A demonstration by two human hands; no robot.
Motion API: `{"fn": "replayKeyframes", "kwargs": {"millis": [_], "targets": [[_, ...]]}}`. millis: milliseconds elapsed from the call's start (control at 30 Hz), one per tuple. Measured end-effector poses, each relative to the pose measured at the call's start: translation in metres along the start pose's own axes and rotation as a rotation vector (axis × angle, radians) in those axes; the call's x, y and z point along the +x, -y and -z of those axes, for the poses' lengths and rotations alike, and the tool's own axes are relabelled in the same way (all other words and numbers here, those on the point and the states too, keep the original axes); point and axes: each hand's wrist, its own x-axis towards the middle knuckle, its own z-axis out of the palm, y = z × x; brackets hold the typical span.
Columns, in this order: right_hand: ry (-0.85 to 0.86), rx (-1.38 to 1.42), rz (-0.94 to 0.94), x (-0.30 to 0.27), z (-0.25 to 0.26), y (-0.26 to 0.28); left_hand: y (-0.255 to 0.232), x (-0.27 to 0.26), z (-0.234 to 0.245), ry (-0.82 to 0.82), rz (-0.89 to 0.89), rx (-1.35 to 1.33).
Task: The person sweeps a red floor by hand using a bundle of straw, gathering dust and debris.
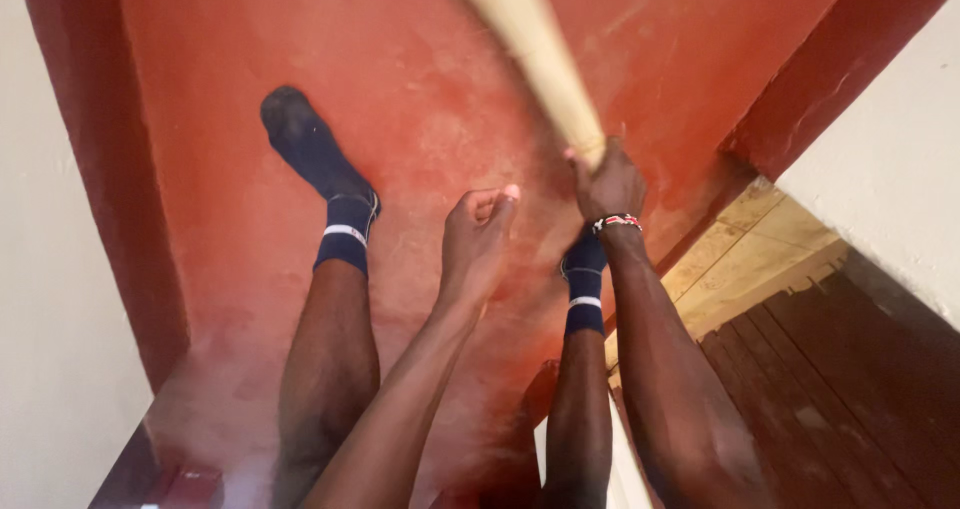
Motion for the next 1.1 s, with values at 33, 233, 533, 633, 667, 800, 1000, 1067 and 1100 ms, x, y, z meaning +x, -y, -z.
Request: {"fn": "replayKeyframes", "kwargs": {"millis": [33,233,533,633,667,800,1000,1067,1100], "targets": [[-0.050,0.044,-0.102,-0.003,-0.005,-0.006,0.001,0.000,-0.002,0.001,0.008,0.017],[-0.373,0.282,-0.252,-0.043,-0.028,-0.016,0.014,0.002,-0.003,0.004,0.006,0.084],[0.091,0.096,-0.394,-0.067,-0.024,-0.014,0.017,-0.004,-0.003,0.023,0.011,0.117],[-0.259,0.359,-0.662,-0.055,-0.037,-0.030,0.017,-0.003,-0.004,0.034,0.014,0.106],[-0.262,0.362,-0.657,-0.048,-0.040,-0.033,0.018,-0.003,-0.005,0.029,0.022,0.140],[-0.369,0.307,-0.433,-0.083,-0.027,-0.033,0.033,-0.009,-0.005,0.071,-0.028,0.174],[0.030,-0.021,-0.078,-0.085,-0.007,-0.046,0.029,-0.007,-0.006,0.053,0.030,0.211],[0.071,0.007,-0.150,-0.091,-0.011,-0.062,0.028,-0.008,-0.005,0.052,-0.039,0.242],[0.001,0.027,-0.323,-0.089,-0.015,-0.067,0.027,-0.009,-0.005,0.054,-0.039,0.241]]}}
